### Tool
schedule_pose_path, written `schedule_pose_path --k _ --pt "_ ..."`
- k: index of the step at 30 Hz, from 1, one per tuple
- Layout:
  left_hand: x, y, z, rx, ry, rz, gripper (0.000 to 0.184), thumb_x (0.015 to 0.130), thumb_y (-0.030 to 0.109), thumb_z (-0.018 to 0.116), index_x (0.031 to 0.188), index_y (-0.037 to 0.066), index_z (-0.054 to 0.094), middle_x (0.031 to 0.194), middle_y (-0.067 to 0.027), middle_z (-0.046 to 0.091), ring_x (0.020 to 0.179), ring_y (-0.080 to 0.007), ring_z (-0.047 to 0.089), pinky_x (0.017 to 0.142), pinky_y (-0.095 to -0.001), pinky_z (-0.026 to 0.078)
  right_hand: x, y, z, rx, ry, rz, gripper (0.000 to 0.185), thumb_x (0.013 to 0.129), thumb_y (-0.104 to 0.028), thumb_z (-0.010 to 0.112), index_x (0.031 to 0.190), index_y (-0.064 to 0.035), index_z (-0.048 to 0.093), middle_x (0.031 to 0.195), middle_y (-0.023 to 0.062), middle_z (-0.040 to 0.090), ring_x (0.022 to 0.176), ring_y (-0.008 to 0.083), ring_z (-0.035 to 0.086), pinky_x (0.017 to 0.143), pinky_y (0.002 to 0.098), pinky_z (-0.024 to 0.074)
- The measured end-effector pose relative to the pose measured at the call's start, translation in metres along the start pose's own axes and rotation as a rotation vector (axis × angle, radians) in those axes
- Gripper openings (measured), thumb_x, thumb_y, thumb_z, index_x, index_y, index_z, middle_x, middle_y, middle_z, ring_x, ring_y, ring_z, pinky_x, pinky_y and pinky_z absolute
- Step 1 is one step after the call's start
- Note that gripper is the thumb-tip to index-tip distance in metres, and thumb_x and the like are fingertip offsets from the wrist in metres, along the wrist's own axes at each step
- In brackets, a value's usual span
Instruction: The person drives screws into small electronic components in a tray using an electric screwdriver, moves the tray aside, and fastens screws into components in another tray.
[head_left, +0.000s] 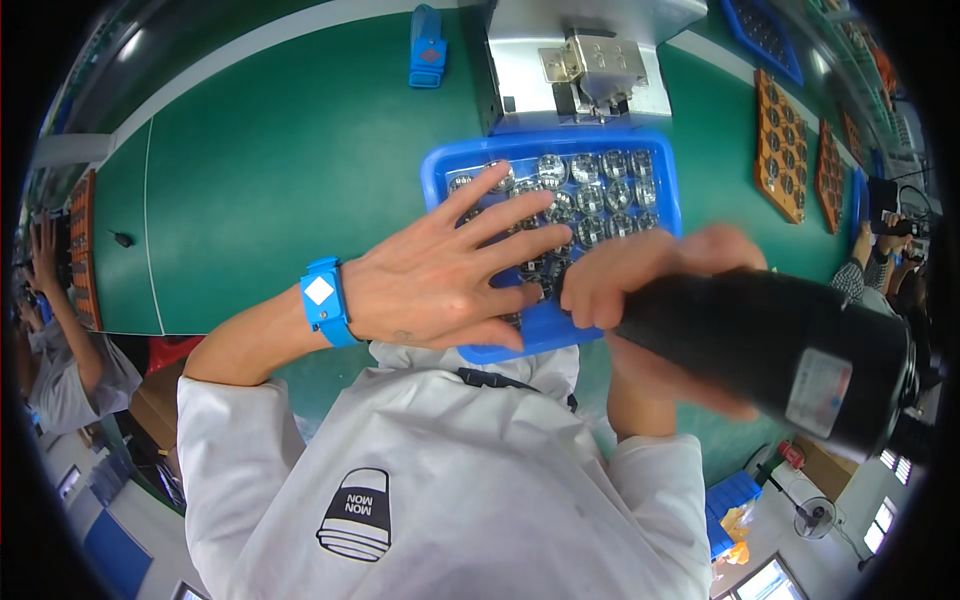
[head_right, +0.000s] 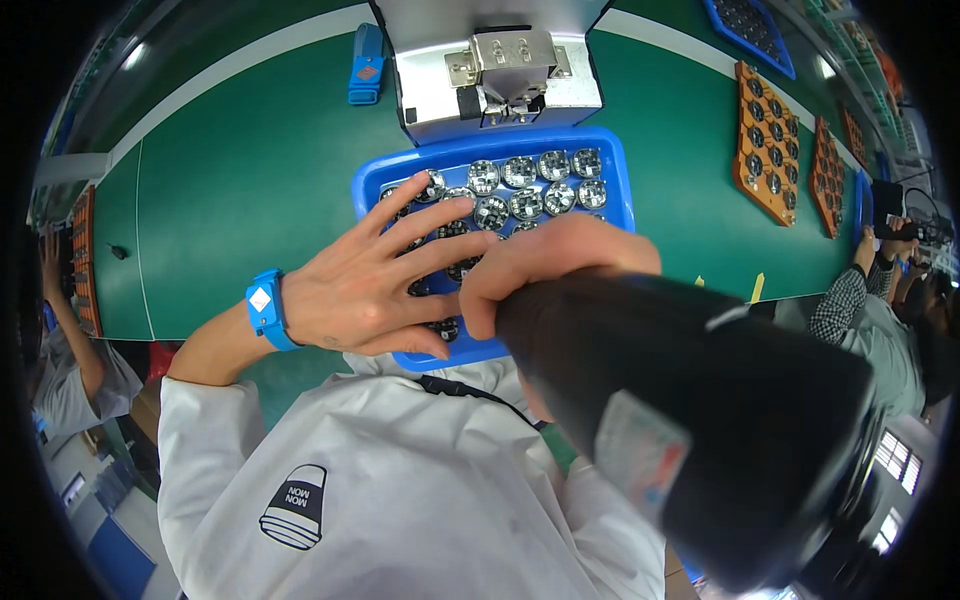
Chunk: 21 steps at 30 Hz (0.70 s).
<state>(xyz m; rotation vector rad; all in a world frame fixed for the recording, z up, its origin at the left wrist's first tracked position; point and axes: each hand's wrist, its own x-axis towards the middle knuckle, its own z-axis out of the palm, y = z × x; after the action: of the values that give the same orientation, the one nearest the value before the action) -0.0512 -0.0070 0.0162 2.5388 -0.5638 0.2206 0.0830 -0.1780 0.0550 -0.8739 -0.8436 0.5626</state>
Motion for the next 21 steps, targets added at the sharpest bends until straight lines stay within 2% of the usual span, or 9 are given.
schedule_pose_path --k 4,12,13,16,18,21 --pt "0.0 0.0 0.0 -0.039 0.028 -0.012 0.042 0.074 0.045 0.073 0.097 0.009 0.076 0.141 -0.0183 0.051 0.14 -0.0393 0.036 0.117 -0.0659 0.022 0.005 0.009 0.006 -0.002 0.042 0.021 0.112 0.079 -0.085 0.049 0.153 -0.0081 0.016 0.074 0.0158 0.056 0.054 0.0283 0.056 0.053 0.0435 0.0509" --pt "-0.001 0.001 -0.001 -0.021 0.023 -0.016 0.043 0.075 0.046 0.073 0.099 0.01 0.077 0.142 -0.0173 0.05 0.141 -0.0399 0.036 0.117 -0.0662 0.022 -0.009 -0.001 0.01 -0.013 0.121 0.072 0.115 0.078 -0.087 0.047 0.153 -0.0066 0.014 0.073 0.0173 0.056 0.055 0.0295 0.056 0.054 0.0444 0.0507" --pt "-0.001 0.001 -0.001 -0.016 0.005 -0.014 0.044 0.078 0.048 0.071 0.101 0.01 0.077 0.145 -0.0169 0.049 0.141 -0.0406 0.036 0.117 -0.067 0.021 -0.006 0.001 0.004 0.083 0.045 0.016 0.112 0.08 -0.086 0.046 0.153 -0.0076 0.015 0.074 0.0166 0.055 0.055 0.0288 0.056 0.054 0.0442 0.0503" --pt "-0.001 0.001 -0.001 -0.025 0.003 -0.016 0.046 0.075 0.048 0.072 0.102 0.011 0.077 0.145 -0.0165 0.049 0.141 -0.0405 0.036 0.117 -0.0669 0.021 -0.005 0.005 -0.01 0.016 -0.061 -0.078 0.108 0.082 -0.085 0.044 0.153 -0.009 0.015 0.075 0.0156 0.055 0.055 0.0279 0.056 0.053 0.0439 0.0504" --pt "-0.001 0.001 -0.001 -0.024 -0.001 -0.017 0.046 0.075 0.048 0.072 0.102 0.011 0.077 0.145 -0.0165 0.049 0.141 -0.0405 0.036 0.117 -0.0668 0.021 -0.004 0.006 -0.011 0.221 -0.067 -0.062 0.107 0.084 -0.08 0.051 0.149 0.0005 0.021 0.078 0.0227 0.058 0.067 0.0339 0.059 0.067 0.0466 0.0515" --pt "-0.001 0.001 -0.001 -0.025 -0.002 -0.02 0.046 0.075 0.048 0.073 0.102 0.011 0.077 0.145 -0.0163 0.049 0.141 -0.0405 0.036 0.117 -0.0666 0.021 -0.005 0.009 -0.012 0.225 -0.061 -0.086 0.105 0.084 -0.08 0.05 0.148 -0.0012 0.022 0.078 0.0222 0.058 0.065 0.0332 0.058 0.066 0.0461 0.0514"
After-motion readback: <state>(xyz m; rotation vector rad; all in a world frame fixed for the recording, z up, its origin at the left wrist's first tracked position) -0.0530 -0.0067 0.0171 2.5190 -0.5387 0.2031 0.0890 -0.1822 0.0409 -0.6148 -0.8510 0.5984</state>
